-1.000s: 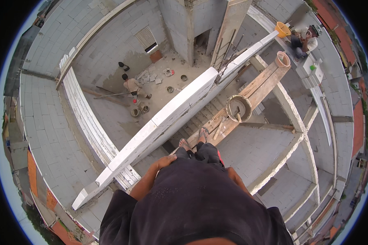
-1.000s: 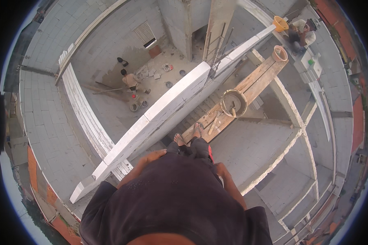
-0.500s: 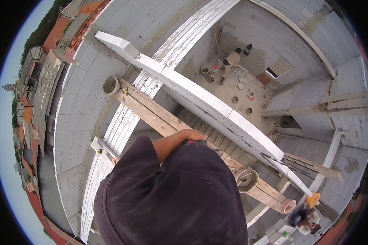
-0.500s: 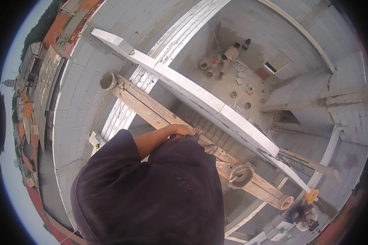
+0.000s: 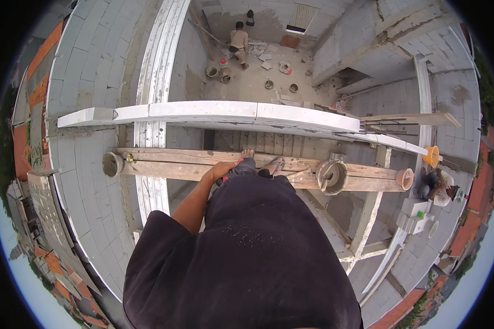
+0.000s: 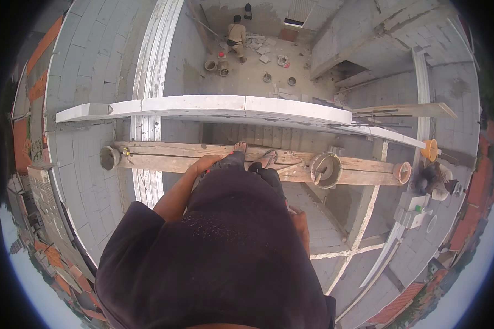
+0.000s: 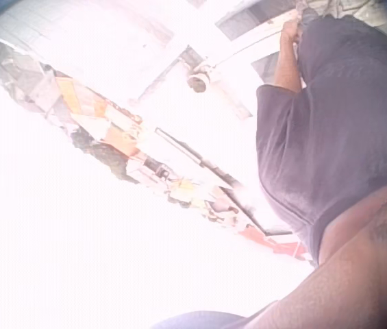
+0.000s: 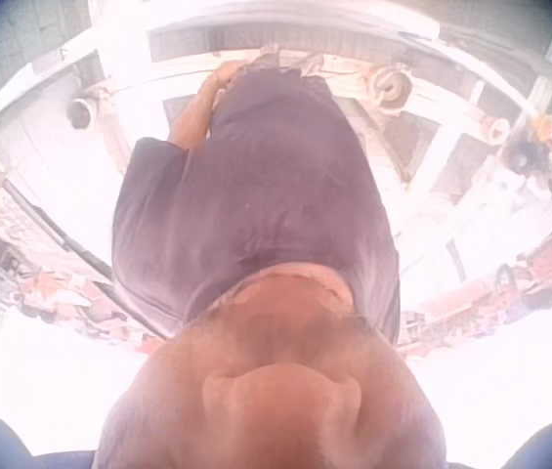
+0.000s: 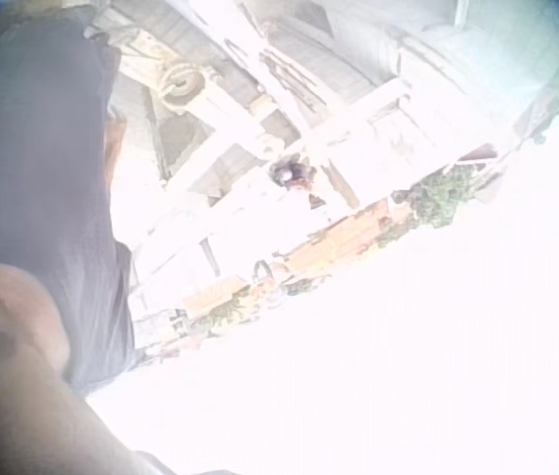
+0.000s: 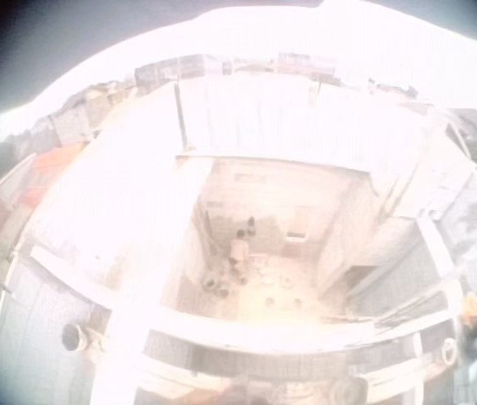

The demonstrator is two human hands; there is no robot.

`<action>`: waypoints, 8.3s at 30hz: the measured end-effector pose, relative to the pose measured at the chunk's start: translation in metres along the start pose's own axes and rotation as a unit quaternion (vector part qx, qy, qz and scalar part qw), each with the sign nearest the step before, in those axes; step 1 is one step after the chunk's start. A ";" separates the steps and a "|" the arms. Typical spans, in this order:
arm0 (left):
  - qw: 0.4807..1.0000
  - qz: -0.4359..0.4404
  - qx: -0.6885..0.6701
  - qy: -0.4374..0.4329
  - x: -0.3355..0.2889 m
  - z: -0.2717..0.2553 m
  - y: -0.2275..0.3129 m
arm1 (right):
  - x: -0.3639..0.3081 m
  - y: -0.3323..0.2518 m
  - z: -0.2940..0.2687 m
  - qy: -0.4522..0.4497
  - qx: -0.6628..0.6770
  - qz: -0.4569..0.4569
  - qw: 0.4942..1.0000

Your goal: The person installs white decorative molding pieces onto a curved wall structure. They use a hammer to tap the pieces into place and a trowel to apply cement mortar into the joints between the pieces.

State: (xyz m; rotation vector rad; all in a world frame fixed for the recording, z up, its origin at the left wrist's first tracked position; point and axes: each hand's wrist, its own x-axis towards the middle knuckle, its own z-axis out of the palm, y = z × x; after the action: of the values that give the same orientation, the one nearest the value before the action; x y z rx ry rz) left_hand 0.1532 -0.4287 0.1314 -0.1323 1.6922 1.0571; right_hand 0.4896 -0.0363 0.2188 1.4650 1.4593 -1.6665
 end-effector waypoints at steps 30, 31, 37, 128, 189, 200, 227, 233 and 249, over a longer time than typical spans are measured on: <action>0.756 0.287 0.520 -0.275 0.079 -0.039 0.056 | -0.047 0.107 0.136 0.181 0.287 0.065 0.939; 0.765 0.287 0.507 -0.275 0.073 -0.034 0.059 | -0.042 0.106 0.129 0.198 0.272 0.055 0.940; 0.767 0.252 0.543 -0.228 0.068 -0.005 0.083 | -0.008 0.103 0.071 0.198 0.280 0.051 0.938; 0.896 -0.129 0.391 -0.167 0.259 0.294 0.270 | 0.138 0.180 -0.133 0.482 0.717 0.294 0.408; 0.884 -0.005 0.380 -0.272 0.208 0.338 0.228 | 0.118 0.079 -0.295 -0.164 0.267 0.141 0.939; 0.974 0.040 0.062 -0.215 0.028 0.362 0.314 | 0.113 -0.027 -0.309 -0.129 0.008 0.102 0.986; 0.884 -0.325 0.329 -0.069 0.135 0.264 0.154 | 0.041 -0.003 -0.373 0.141 0.239 0.048 0.959; 0.917 -0.078 0.390 -0.022 0.202 0.388 0.237 | 0.104 0.006 -0.402 -0.008 0.242 -0.047 0.969; 0.822 -0.081 0.557 -0.084 0.249 0.734 0.454 | 0.138 0.031 -0.644 0.036 0.271 0.068 0.960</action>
State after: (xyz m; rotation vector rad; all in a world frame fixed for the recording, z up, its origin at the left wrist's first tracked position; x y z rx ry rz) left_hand 0.3252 0.4521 0.1729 0.5499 1.8383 -0.1638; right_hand 0.7279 0.5767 0.1725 1.8758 0.9386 -2.0385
